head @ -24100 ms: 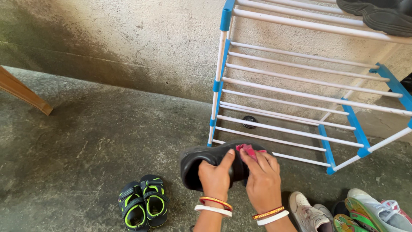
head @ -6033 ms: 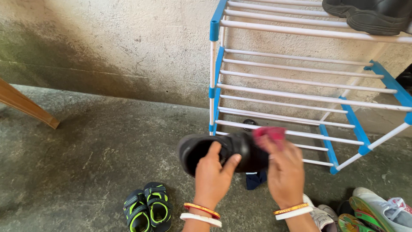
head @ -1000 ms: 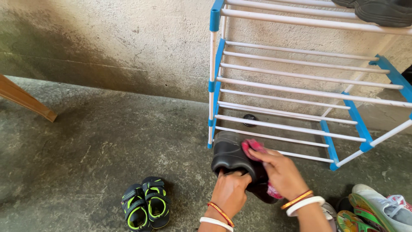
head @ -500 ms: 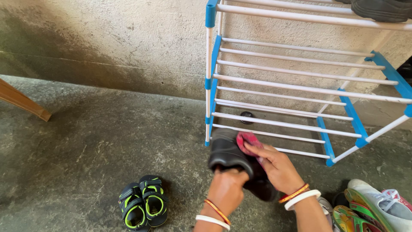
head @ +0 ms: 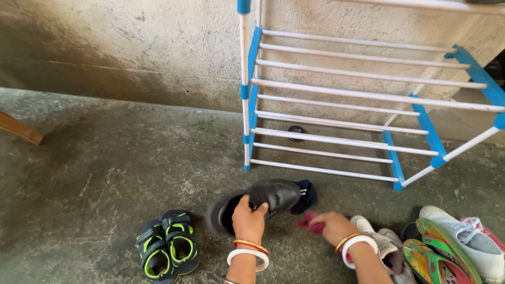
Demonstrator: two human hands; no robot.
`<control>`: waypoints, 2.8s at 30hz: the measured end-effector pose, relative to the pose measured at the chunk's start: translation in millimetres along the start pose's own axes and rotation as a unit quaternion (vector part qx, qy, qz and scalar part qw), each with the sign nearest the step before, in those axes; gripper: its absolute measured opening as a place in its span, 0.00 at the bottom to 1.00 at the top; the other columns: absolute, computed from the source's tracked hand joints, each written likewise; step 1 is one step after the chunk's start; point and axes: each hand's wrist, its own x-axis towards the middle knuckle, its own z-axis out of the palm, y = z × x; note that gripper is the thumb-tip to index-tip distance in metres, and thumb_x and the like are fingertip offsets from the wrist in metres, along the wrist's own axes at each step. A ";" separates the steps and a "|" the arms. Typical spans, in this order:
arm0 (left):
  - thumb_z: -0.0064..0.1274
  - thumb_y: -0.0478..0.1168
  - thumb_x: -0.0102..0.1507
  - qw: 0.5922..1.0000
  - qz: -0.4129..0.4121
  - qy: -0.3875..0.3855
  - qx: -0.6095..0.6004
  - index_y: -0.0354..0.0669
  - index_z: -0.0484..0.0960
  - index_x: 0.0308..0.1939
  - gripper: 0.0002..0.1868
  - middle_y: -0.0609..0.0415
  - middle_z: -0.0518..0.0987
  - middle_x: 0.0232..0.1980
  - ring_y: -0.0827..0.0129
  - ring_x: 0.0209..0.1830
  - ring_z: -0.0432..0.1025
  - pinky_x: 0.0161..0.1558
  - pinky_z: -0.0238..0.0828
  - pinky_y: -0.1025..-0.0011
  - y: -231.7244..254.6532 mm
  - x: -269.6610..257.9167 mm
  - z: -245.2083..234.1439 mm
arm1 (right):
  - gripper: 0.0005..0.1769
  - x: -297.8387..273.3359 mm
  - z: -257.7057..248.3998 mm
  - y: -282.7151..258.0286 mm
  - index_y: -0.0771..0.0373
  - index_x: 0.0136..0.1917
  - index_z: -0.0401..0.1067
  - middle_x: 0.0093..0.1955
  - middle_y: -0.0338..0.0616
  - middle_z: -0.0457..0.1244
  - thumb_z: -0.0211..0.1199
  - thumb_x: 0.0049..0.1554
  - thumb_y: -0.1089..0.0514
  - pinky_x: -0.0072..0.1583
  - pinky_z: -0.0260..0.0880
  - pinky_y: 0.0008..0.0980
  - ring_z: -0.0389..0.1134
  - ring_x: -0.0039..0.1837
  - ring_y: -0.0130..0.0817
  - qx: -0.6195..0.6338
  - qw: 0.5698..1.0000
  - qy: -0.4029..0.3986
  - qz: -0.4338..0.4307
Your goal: The person wipes a black shoe with a red cloth, cleaning the upper and sole. They then place the shoe on a shoe rack and proceed to wipe a pair of black flip-flops with the same cloth.
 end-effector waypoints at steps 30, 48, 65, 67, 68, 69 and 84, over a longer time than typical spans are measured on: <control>0.51 0.46 0.64 0.754 -0.425 -0.025 -0.501 0.39 0.78 0.51 0.17 0.52 0.80 0.48 0.63 0.42 0.70 0.56 0.64 0.63 -117.6 25.5 31.9 | 0.30 135.1 140.6 82.3 0.51 0.68 0.73 0.82 0.59 0.42 0.71 0.53 0.49 0.72 0.56 0.42 0.51 0.79 0.56 0.151 0.978 0.139 0.034; 0.42 0.52 0.69 0.805 -0.405 -0.069 -0.428 0.40 0.67 0.69 0.29 0.40 0.73 0.68 0.50 0.64 0.69 0.67 0.62 0.52 -134.8 29.5 52.8 | 0.10 37.3 41.7 6.7 0.71 0.48 0.75 0.45 0.47 0.71 0.66 0.51 0.71 0.50 0.75 0.34 0.73 0.45 0.34 0.622 0.771 -0.134 -0.017; 0.55 0.41 0.58 0.973 -0.081 -0.100 0.189 0.34 0.79 0.52 0.20 0.33 0.79 0.54 0.42 0.59 0.73 0.60 0.70 0.56 -121.5 2.0 38.9 | 0.39 2.1 87.9 -80.5 0.57 0.65 0.66 0.58 0.51 0.61 0.66 0.40 0.71 0.47 0.75 0.38 0.74 0.41 0.37 0.241 0.953 0.184 0.030; 0.57 0.41 0.58 0.974 -0.092 -0.102 0.181 0.35 0.79 0.52 0.20 0.35 0.80 0.54 0.44 0.59 0.73 0.60 0.71 0.57 -111.1 -4.7 33.4 | 0.38 4.1 84.5 -77.3 0.54 0.66 0.68 0.62 0.42 0.62 0.63 0.41 0.71 0.48 0.75 0.35 0.73 0.42 0.36 0.252 0.959 0.128 -0.012; 0.56 0.39 0.57 0.978 -0.107 -0.089 0.155 0.36 0.80 0.52 0.20 0.36 0.81 0.53 0.45 0.58 0.75 0.59 0.72 0.58 -109.3 -3.9 32.5 | 0.38 7.0 85.1 -73.2 0.53 0.67 0.69 0.64 0.38 0.63 0.62 0.42 0.71 0.48 0.75 0.34 0.73 0.43 0.36 0.257 0.961 0.100 -0.033; 0.55 0.36 0.55 0.981 -0.123 -0.076 0.129 0.36 0.81 0.52 0.20 0.37 0.82 0.52 0.46 0.57 0.77 0.59 0.73 0.59 -110.3 -2.6 32.8 | 0.33 11.9 86.4 -68.7 0.55 0.62 0.73 0.62 0.39 0.65 0.61 0.43 0.71 0.48 0.75 0.33 0.74 0.45 0.35 0.256 0.961 0.088 -0.058; 0.48 0.38 0.62 0.844 -0.354 0.010 -0.402 0.33 0.83 0.48 0.15 0.45 0.80 0.44 0.56 0.42 0.73 0.44 0.70 0.59 -149.6 18.1 62.0 | 0.25 -7.9 72.5 -95.9 0.57 0.55 0.78 0.54 0.45 0.66 0.77 0.43 0.59 0.56 0.73 0.39 0.72 0.55 0.45 0.150 0.971 0.005 -0.186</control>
